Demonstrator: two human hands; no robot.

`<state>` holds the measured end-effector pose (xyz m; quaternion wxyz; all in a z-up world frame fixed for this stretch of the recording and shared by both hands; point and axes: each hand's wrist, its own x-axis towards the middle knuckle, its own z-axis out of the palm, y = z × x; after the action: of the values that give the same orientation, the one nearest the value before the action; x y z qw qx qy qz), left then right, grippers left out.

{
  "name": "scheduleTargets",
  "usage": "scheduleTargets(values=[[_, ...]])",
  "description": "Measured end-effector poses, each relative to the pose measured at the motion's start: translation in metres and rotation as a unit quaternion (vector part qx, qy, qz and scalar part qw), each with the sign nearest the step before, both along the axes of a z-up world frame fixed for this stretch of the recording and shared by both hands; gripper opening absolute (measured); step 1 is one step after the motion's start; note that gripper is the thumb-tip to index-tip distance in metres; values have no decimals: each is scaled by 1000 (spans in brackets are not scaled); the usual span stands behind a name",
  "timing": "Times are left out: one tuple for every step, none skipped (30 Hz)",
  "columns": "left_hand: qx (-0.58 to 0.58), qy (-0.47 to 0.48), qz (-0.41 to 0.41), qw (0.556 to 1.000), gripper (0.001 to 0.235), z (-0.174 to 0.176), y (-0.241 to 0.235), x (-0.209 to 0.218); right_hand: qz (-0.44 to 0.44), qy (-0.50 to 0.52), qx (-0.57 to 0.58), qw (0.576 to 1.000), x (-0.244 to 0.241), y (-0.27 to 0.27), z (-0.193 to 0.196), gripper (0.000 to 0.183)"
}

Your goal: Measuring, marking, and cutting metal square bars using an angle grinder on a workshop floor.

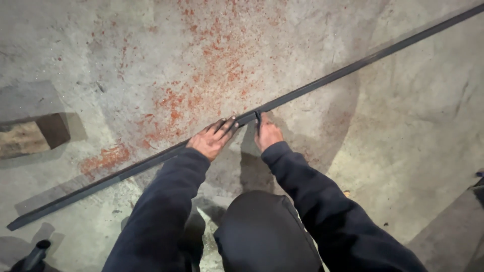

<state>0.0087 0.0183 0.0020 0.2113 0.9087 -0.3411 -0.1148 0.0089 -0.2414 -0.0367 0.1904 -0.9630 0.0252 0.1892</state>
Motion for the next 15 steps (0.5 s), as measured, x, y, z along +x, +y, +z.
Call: scheduleTargets(values=[[-1, 3, 0, 1000, 68, -2, 1, 0, 0, 3, -1, 1000, -4, -2, -5, 46], [-2, 5, -4, 1000, 69, -4, 1, 0, 13, 0, -2, 1000, -8, -4, -10, 48], [-5, 8, -8, 1000, 70, -7, 1, 0, 25, -2, -3, 1000, -12, -7, -15, 49], [-7, 12, -7, 1000, 70, -7, 0, -2, 26, 1, -5, 1000, -15, -10, -13, 49], [-3, 7, -7, 1000, 69, -7, 0, -2, 41, -18, -4, 999, -16, -11, -13, 50], [0, 3, -7, 1000, 69, -8, 0, -1, 57, -36, -3, 998, -17, -13, -13, 52], [1, 2, -7, 1000, 69, -5, -1, 1, 58, -36, -2, 998, -22, -16, -9, 52], [13, 6, -5, 1000, 69, -2, 0, 3, 56, -3, -2, 998, -27, -18, -5, 59], [24, 13, -4, 1000, 69, 3, -1, 2, 54, 34, -2, 998, -37, -21, 1, 67], [24, 16, -4, 1000, 69, 3, 0, -4, 54, 37, -2, 998, -59, -27, 3, 67], [7, -14, 1, 1000, 68, 1, 0, -2, 81, 19, 41, 996, -69, -36, 2, 64], [-9, -45, 7, 999, 67, -2, 1, 0, 109, 2, 85, 990, -79, -45, 0, 62], [-8, -42, 13, 999, 67, 1, 2, 1, 114, 5, 86, 990, -84, -44, 2, 62], [-10, -32, 22, 999, 66, 4, 2, 1, 56, 6, 29, 998, -89, -44, 4, 51], [-14, -24, 23, 999, 65, 7, 2, 4, -10, 4, -30, 1000, -97, -43, 5, 41]])
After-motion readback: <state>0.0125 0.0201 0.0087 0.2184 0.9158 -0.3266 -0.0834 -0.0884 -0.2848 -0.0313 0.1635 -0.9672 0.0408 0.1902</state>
